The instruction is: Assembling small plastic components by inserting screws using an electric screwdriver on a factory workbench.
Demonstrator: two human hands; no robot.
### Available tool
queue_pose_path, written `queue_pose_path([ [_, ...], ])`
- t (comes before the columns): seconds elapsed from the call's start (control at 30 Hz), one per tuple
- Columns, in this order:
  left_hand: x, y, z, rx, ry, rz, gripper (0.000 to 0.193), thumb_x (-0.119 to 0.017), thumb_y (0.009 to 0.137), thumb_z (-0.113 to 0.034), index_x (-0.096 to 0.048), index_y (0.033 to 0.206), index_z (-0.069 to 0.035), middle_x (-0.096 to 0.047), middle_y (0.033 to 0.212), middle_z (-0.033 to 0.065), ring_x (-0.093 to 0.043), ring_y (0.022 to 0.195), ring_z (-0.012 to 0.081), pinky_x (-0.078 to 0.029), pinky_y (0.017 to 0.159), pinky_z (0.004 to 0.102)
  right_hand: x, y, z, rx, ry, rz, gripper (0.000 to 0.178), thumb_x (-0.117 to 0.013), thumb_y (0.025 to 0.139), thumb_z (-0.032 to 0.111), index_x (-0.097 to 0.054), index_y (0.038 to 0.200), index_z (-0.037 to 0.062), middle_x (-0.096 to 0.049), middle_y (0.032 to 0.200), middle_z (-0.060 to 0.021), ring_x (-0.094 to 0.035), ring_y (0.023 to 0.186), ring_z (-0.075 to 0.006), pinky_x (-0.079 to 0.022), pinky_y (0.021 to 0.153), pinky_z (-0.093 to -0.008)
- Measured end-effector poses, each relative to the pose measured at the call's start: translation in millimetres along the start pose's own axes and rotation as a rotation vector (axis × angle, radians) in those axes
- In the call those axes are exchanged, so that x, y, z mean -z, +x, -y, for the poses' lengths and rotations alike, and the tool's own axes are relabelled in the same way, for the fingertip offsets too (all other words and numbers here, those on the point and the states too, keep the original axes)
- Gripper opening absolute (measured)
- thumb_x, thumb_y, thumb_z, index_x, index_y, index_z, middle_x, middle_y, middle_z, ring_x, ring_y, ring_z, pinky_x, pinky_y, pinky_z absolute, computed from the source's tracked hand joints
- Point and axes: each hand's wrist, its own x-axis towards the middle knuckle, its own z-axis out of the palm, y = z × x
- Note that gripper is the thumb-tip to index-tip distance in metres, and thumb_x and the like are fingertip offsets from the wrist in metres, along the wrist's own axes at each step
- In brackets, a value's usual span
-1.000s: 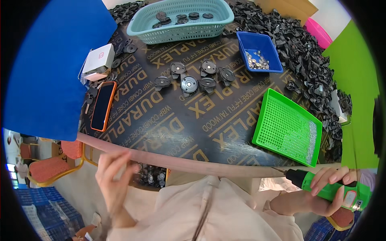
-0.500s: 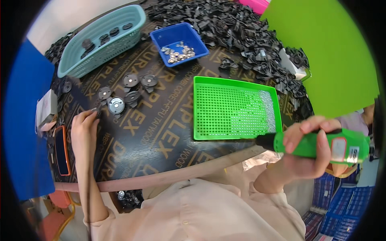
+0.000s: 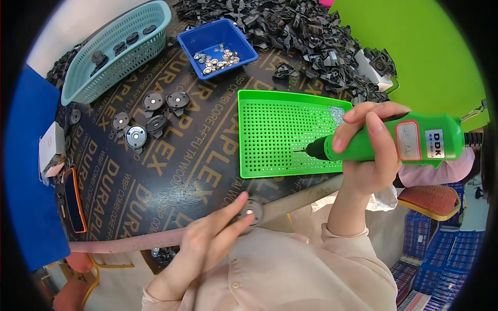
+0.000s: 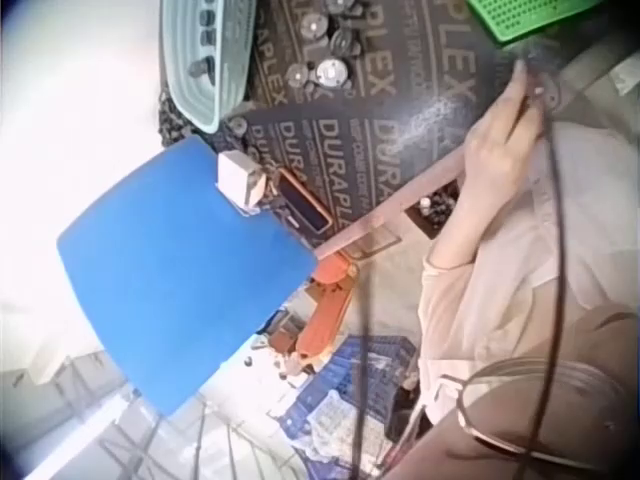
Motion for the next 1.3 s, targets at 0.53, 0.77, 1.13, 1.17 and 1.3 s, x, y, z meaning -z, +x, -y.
queue_pose_path([
  [0.53,-43.6,7.4,-6.6,-0.070,-0.025,-0.105,0.031,-0.078,0.070,-0.012,-0.067,0.097,-0.003,-0.061,0.112,0.0190,-0.067,0.080,0.0243,-0.056,0.066,0.0282,-1.3,-1.4,7.2,0.098,-0.187,0.014,0.013,-0.048,0.085,0.005,-0.049,0.092,-0.0061,-0.058,0.081,-0.0251,-0.051,0.044,-0.0206,-0.045,0.041,-0.0298],
  [0.77,-44.7,5.0,-2.1,-0.113,0.025,-0.100,0.033,-0.076,0.071,-0.013,-0.066,0.100,-0.002,-0.062,0.109,0.0197,-0.066,0.082,0.0247,-0.056,0.064,0.0283,-1.2,-28.8,63.4,-0.007,0.118,0.401,0.020,-0.044,0.089,0.008,-0.037,0.105,-0.0007,-0.053,0.090,-0.0198,-0.055,0.046,-0.0225,-0.049,0.041,-0.0316],
  [1.13,-44.1,6.3,-6.7,-0.095,0.032,-0.084,0.032,-0.074,0.071,-0.012,-0.067,0.100,-0.001,-0.061,0.109,0.0205,-0.066,0.085,0.0264,-0.056,0.066,0.0295,-6.2,-43.0,64.8,-0.091,0.071,0.408,0.023,-0.050,0.087,0.005,-0.034,0.103,0.0024,-0.054,0.093,-0.0199,-0.059,0.052,-0.0254,-0.051,0.043,-0.0345],
  [1.17,-44.0,6.4,-6.7,-0.095,0.033,-0.082,0.032,-0.074,0.071,-0.012,-0.066,0.100,-0.001,-0.061,0.109,0.0204,-0.066,0.085,0.0264,-0.056,0.067,0.0295,-7.6,-43.9,64.2,-0.093,0.071,0.408,0.023,-0.050,0.087,0.005,-0.034,0.103,0.0024,-0.054,0.093,-0.0199,-0.059,0.052,-0.0254,-0.051,0.043,-0.0345],
  [1.3,-43.3,6.4,-6.9,-0.086,0.041,-0.064,0.032,-0.074,0.071,-0.013,-0.067,0.100,-0.001,-0.061,0.108,0.0197,-0.066,0.085,0.0258,-0.056,0.067,0.0285,-10.9,-42.0,57.3,-0.122,0.013,0.441,0.021,-0.051,0.089,0.006,-0.036,0.102,0.0032,-0.058,0.085,-0.0185,-0.058,0.049,-0.0235,-0.051,0.042,-0.0335],
])
